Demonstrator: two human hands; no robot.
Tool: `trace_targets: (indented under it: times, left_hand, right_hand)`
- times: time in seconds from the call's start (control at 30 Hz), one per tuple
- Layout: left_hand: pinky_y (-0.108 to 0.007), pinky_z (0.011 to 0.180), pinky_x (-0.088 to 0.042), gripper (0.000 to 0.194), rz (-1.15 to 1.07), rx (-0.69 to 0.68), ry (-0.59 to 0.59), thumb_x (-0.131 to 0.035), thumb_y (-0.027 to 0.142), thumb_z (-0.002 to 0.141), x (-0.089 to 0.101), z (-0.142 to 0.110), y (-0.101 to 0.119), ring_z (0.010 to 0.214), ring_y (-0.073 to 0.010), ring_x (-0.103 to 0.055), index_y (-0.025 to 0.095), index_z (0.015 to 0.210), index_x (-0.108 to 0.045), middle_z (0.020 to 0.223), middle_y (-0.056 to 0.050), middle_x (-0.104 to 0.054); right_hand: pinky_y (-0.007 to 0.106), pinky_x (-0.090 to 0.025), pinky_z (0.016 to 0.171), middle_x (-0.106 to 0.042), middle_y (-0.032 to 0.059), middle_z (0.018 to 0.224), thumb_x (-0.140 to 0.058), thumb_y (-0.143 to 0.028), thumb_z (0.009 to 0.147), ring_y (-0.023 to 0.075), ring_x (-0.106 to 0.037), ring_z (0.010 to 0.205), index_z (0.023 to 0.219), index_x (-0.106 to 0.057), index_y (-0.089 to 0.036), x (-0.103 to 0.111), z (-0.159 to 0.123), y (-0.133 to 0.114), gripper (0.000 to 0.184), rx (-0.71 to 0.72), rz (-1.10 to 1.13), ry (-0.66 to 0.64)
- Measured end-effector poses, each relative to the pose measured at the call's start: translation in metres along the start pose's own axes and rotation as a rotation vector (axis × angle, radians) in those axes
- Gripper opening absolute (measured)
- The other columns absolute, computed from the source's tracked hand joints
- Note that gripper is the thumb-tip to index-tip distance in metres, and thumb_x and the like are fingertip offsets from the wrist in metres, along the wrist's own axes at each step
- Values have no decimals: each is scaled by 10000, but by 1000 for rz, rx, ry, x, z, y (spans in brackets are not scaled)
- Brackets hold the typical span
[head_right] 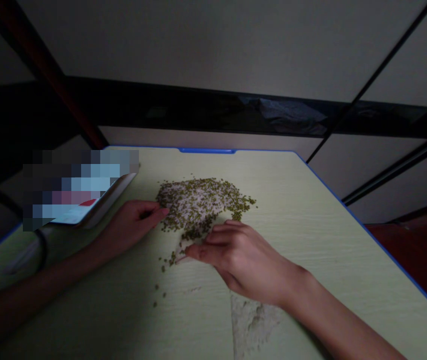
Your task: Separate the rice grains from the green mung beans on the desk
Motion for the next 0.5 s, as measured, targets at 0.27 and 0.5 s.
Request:
trace_targets:
  times: [0.27, 0.5]
  left_hand:
    - [-223, 464, -200, 356, 5, 3, 3, -408, 380, 722, 0, 1, 1, 465, -84, -314, 193, 443, -291, 434, 63, -285]
    - [-225, 465, -201, 351, 5, 6, 3, -410, 375, 722, -1, 1, 0, 467, -84, -320, 193, 447, -291, 442, 62, -286]
  right_hand:
    - [332, -381, 660, -631, 64, 790, -408, -45, 768, 187, -536, 747, 1099, -560, -175, 1, -2, -3, 387, 123, 66, -75]
    - [314, -383, 637, -622, 60, 739, -401, -131, 830, 175, -541, 705, 1060, -586, -168, 1, -2, -3, 298, -9, 24, -34]
Point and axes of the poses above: each hand's wrist, its own z-axis towards the middle knuckle, its own x-axis out of the back of the hand, y = z × x, the point moved 3 cm from there along z, towards the middle knuckle
